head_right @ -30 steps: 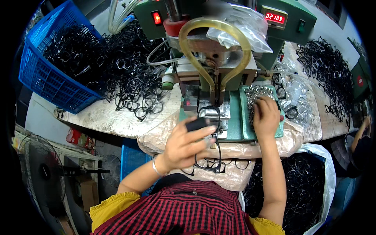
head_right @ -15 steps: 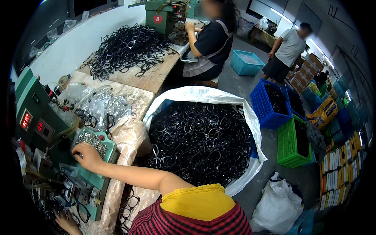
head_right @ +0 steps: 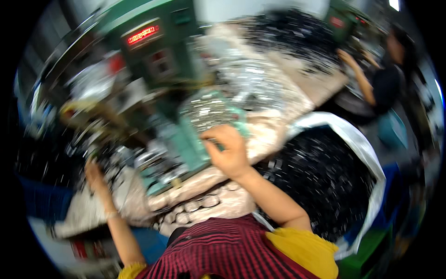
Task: The person repeatedly picks up black eyeglass frames, places them into a green machine, and presses a lever to process each frame. Finished frames are placed on the table or into a pile. The person also briefly uses pliers to adjust a frame and moves a blue crate of frames.
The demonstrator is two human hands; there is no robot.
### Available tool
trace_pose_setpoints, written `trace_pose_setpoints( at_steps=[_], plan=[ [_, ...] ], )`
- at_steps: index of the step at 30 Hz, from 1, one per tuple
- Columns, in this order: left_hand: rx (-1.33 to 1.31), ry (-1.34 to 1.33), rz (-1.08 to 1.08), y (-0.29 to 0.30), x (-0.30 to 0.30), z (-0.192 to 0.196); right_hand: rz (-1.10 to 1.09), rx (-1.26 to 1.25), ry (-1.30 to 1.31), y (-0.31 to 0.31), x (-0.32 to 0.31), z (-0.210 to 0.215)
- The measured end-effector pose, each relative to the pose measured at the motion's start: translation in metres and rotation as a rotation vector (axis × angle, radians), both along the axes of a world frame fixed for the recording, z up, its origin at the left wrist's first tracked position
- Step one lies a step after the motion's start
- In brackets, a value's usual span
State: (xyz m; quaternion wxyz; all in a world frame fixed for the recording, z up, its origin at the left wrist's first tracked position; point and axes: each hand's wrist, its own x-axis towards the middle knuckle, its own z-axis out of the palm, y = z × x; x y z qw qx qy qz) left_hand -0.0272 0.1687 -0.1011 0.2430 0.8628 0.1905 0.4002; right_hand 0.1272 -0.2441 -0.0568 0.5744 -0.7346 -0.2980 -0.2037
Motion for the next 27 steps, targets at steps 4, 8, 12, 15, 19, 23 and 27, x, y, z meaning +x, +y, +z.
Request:
trace_pose_setpoints(
  at_steps=[4, 8, 12, 15, 19, 23, 27],
  plan=[
    [-0.357, -0.144, 0.126, -0.049, 0.025, 0.015, 0.195, 0.084, 0.024, 0.066, 0.011, 0.040],
    [-0.601, -0.282, 0.043, -0.095, 0.005, -0.009, 0.283, 0.265, 0.280, 0.095, -0.004, 0.023],
    [-0.822, -0.419, -0.100, -0.106, -0.003, 0.022, 0.324, 0.396, 0.410, 0.099, -0.012, 0.021],
    [-0.721, -0.737, -0.470, -0.137, 0.007, 0.093, 0.367, 0.416, 0.449, 0.100, -0.013, 0.024],
    [-0.246, -0.681, -0.710, -0.159, 0.017, 0.154, 0.484, 0.489, 0.596, 0.104, -0.027, 0.044],
    [-0.236, -0.696, -0.703, -0.153, 0.027, 0.147, 0.470, 0.482, 0.631, 0.100, -0.038, 0.053],
    [0.152, -0.291, -0.736, -0.165, 0.010, 0.122, 0.311, 0.017, 0.270, 0.065, -0.007, 0.040]
  ],
)
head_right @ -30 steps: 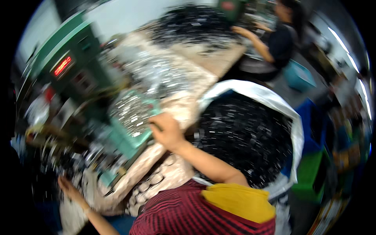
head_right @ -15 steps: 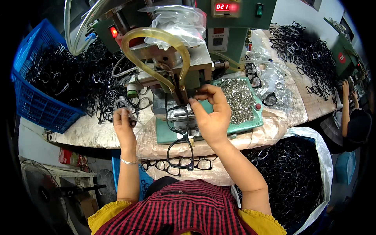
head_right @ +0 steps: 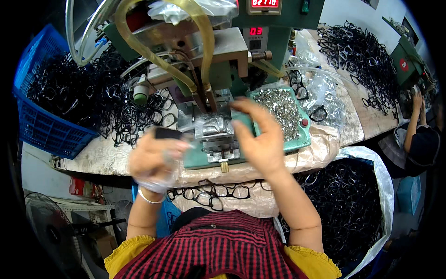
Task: The person repeatedly picks up black eyeglass frames, places them into a green machine, and presses a lever to process each frame. Finished frames are placed on the table or into a pile. The person also briefly uses pliers to adjust a frame and moves a blue crate of frames.
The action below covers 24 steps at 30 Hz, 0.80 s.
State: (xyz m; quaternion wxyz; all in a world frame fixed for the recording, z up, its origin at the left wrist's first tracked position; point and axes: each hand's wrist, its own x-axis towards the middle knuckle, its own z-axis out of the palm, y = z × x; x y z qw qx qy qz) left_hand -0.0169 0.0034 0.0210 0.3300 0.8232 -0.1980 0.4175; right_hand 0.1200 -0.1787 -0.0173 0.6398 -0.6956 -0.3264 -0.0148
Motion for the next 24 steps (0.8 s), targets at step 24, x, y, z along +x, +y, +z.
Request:
trace_pose_setpoints(
  at_steps=[24],
  plan=[
    [0.193, 0.189, 0.875, 0.057, -0.030, -0.006, -0.494, 0.312, 0.253, -0.033, 0.059, -0.083]
  ],
)
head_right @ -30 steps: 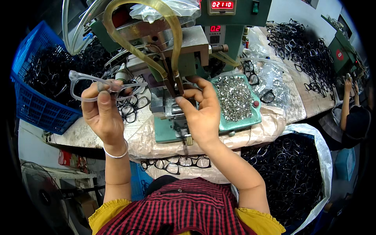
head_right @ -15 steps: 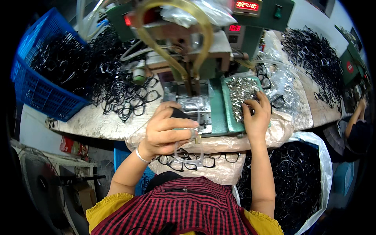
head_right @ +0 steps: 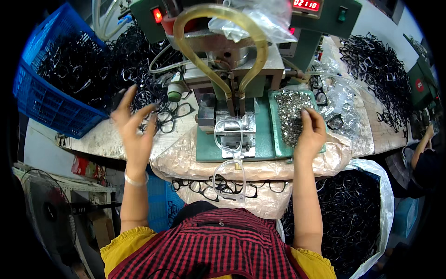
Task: The person repeatedly picks up black eyeglass frames, places them into a green machine, and presses a lever to process each frame. Finished frames are placed on the table or into a pile. The person also briefly uses pliers to adjust a frame and moves a blue crate of frames.
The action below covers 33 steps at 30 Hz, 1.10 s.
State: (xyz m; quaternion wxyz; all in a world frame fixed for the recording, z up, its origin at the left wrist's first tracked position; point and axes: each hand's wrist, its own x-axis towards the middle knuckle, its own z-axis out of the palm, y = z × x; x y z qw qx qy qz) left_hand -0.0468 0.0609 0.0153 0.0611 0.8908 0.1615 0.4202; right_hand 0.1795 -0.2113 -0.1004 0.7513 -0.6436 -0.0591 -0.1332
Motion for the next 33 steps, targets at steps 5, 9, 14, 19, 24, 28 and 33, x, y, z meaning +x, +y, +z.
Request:
trace_pose_setpoints(
  at_steps=[5, 9, 14, 19, 24, 28, 33],
  plan=[
    [0.312, 0.428, 0.098, 0.065, 0.051, -0.125, 0.073, -0.026, -0.100, 0.032, -0.002, 0.014],
    [-0.013, 0.140, 0.017, 0.065, 0.049, -0.128, -0.012, -0.300, -0.096, -0.006, -0.019, 0.005],
    [-1.136, -0.561, -0.215, 0.086, 0.013, -0.098, -0.140, -0.586, -0.254, -0.077, -0.042, -0.003],
    [-1.178, -0.360, -0.008, 0.104, -0.032, -0.133, -0.119, -0.532, -0.090, -0.098, -0.052, -0.010],
    [-0.946, -0.104, 0.028, 0.087, 0.008, -0.143, 0.313, -0.473, -0.326, -0.011, -0.052, 0.061],
    [-1.106, -0.426, -0.203, 0.064, 0.039, -0.126, 0.413, -0.150, -0.217, 0.051, -0.039, 0.070],
    [-1.590, -0.528, -0.318, 0.014, 0.014, -0.130, 0.454, 0.042, -0.077, 0.066, -0.061, 0.070]
  ],
)
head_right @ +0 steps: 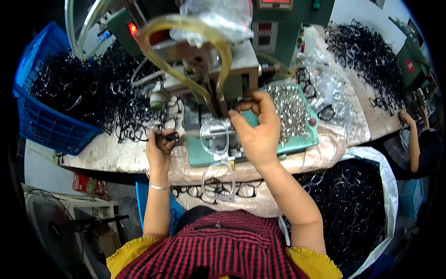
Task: The person repeatedly picks up black eyeglass frames, places them into a green machine, and presses a lever to process each frame. Finished frames are placed on the table or into a pile. The person also briefly uses pliers to adjust a frame and moves a blue crate of frames.
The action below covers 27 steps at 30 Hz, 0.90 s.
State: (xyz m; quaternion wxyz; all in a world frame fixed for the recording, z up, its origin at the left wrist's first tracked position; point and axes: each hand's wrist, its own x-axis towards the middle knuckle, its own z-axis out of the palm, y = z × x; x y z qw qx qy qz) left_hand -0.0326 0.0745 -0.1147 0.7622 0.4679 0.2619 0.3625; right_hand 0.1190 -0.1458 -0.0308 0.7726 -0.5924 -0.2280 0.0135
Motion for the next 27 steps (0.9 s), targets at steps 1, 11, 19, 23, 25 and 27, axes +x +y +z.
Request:
trace_pose_setpoints(
  at_steps=[1, 11, 19, 23, 25, 27],
  plan=[
    [-0.055, -0.012, -0.042, -0.001, 0.003, 0.003, 0.009, 0.005, -0.014, 0.000, -0.001, 0.005],
    [0.078, -0.529, -0.452, -0.098, -0.015, 0.174, 0.101, -0.036, 0.018, -0.002, -0.013, 0.035],
    [-0.526, 0.052, -0.996, -0.128, 0.023, 0.121, -0.450, -0.927, -0.631, -0.053, 0.032, -0.008],
    [-0.522, 0.015, -0.969, -0.131, 0.031, 0.110, -0.503, -0.883, -0.564, -0.085, 0.059, -0.064],
    [-0.513, 0.002, -0.955, -0.131, 0.031, 0.111, -0.478, -0.823, -0.591, -0.086, 0.057, -0.070],
    [-0.498, -0.008, -0.963, -0.130, 0.033, 0.109, -0.440, -0.867, -0.729, -0.078, 0.054, -0.062]
  ],
)
